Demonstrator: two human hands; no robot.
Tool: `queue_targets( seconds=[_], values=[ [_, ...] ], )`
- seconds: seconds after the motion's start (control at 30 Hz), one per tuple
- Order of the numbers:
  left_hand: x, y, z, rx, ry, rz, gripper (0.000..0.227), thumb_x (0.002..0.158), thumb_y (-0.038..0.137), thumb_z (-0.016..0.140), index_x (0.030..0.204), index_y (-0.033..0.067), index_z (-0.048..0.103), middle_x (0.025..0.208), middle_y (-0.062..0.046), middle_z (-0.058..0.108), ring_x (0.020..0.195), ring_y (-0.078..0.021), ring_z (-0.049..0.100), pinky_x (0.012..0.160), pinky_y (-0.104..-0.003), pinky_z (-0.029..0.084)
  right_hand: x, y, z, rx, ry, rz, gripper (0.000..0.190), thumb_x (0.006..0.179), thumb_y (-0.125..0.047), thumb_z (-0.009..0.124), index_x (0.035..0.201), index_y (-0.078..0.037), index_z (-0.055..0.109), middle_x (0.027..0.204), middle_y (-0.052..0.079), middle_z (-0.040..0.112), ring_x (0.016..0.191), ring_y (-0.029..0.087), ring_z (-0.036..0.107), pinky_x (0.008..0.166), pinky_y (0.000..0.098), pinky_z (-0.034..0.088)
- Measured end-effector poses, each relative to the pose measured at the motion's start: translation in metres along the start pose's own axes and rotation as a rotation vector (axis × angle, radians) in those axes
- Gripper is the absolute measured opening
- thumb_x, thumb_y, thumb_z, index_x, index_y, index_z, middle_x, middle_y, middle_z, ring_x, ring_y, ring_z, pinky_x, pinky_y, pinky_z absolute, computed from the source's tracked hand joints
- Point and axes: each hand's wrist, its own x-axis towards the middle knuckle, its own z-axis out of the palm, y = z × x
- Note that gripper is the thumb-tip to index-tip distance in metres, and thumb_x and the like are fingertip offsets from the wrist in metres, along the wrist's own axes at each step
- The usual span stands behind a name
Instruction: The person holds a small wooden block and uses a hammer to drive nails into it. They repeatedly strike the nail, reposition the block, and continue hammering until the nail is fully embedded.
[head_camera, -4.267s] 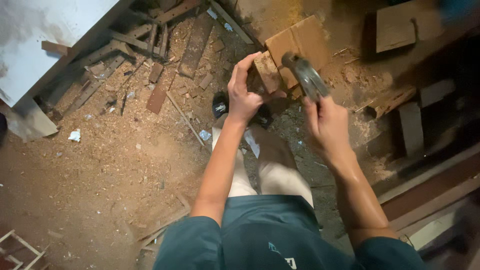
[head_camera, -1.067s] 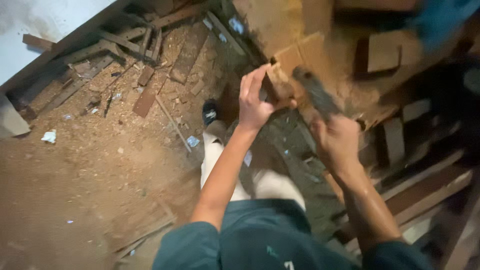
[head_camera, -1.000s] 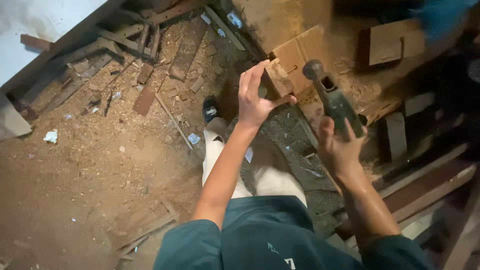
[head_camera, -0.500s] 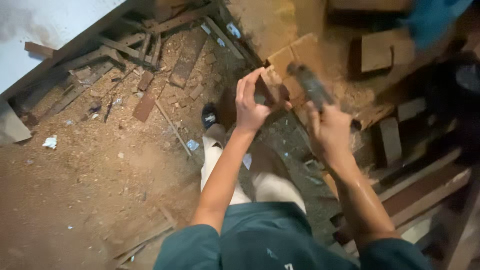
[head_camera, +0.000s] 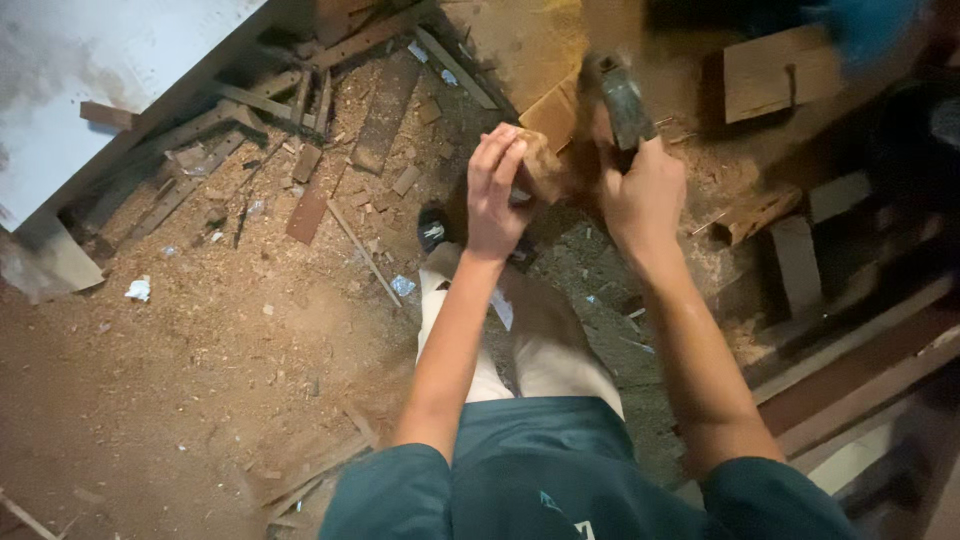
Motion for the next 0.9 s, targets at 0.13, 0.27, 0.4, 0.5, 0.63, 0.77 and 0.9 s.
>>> queue_targets(
  seconds=[0.13,0.27,0.4,0.5,0.63,0.77,0.9],
  values=[
    [0.005,-0.005,-0.007,-0.009,0.024,-0.016,0.092,0.074,0.01,0.096,0.148,0.0181,0.042,0.151,-0.004,0.049,0.139,-0.0282,0.054,0.121,-0.043,0.044,0.001,-0.008,-0.003,0.047,-0.036,0.042,0.035,0.086,-0.005,0.067,0.121,-0.003,0.065,0.089,0.027,0.068,0.083,0.049,0.066,0.072,0.0522,0.052],
    [0.003,0.019,-0.008,-0.653,0.209,-0.459,0.108,0.068,0.039,0.099,0.15,0.0098,0.036,0.141,-0.005,0.052,0.13,-0.0228,0.055,0.115,-0.041,0.049,0.002,-0.015,-0.004,0.059,-0.004,0.058,0.029,0.093,-0.009,0.073,0.12,-0.005,0.067,0.087,0.027,0.069,0.082,0.049,0.066,0.07,0.0512,0.052],
    [0.01,0.023,-0.011,-0.971,0.277,-0.668,0.109,0.069,0.046,0.097,0.151,0.0064,0.038,0.139,-0.003,0.052,0.131,-0.0193,0.053,0.114,-0.038,0.046,0.0,-0.024,0.0,0.168,-0.013,0.057,0.036,0.09,-0.013,0.078,0.122,-0.003,0.066,0.09,0.022,0.071,0.08,0.042,0.07,0.072,0.047,0.055],
    [0.009,0.02,-0.012,-1.056,0.299,-0.748,0.112,0.067,0.051,0.096,0.15,0.0076,0.035,0.138,-0.003,0.052,0.128,-0.0188,0.053,0.112,-0.037,0.046,-0.005,-0.03,-0.004,0.212,-0.03,0.085,0.053,0.088,-0.028,0.094,0.127,-0.004,0.067,0.101,0.017,0.073,0.086,0.036,0.071,0.078,0.0442,0.057],
    [0.004,0.021,-0.01,-1.016,0.292,-0.771,0.11,0.07,0.056,0.093,0.149,0.006,0.035,0.135,-0.003,0.051,0.126,-0.0176,0.052,0.11,-0.036,0.045,-0.004,-0.039,-0.018,0.079,0.105,-0.265,0.08,0.074,-0.024,0.106,0.138,-0.005,0.062,0.132,0.018,0.065,0.12,0.039,0.06,0.104,0.0481,0.049],
    [0.004,0.02,-0.006,-0.964,0.262,-0.728,0.108,0.073,0.059,0.09,0.149,0.004,0.037,0.135,-0.004,0.051,0.127,-0.0164,0.051,0.112,-0.033,0.044,0.005,-0.039,-0.021,0.097,0.118,-0.352,0.094,0.066,-0.019,0.106,0.144,-0.002,0.058,0.145,0.024,0.054,0.137,0.046,0.047,0.118,0.0484,0.042],
    [0.005,0.02,-0.004,-0.987,0.215,-0.762,0.103,0.077,0.061,0.088,0.146,0.0037,0.037,0.131,-0.004,0.051,0.124,-0.0169,0.051,0.109,-0.034,0.044,0.009,-0.032,-0.013,0.23,-0.003,-0.207,0.089,0.069,-0.022,0.105,0.144,-0.004,0.058,0.143,0.019,0.058,0.134,0.04,0.057,0.114,0.0445,0.048]
  ],
)
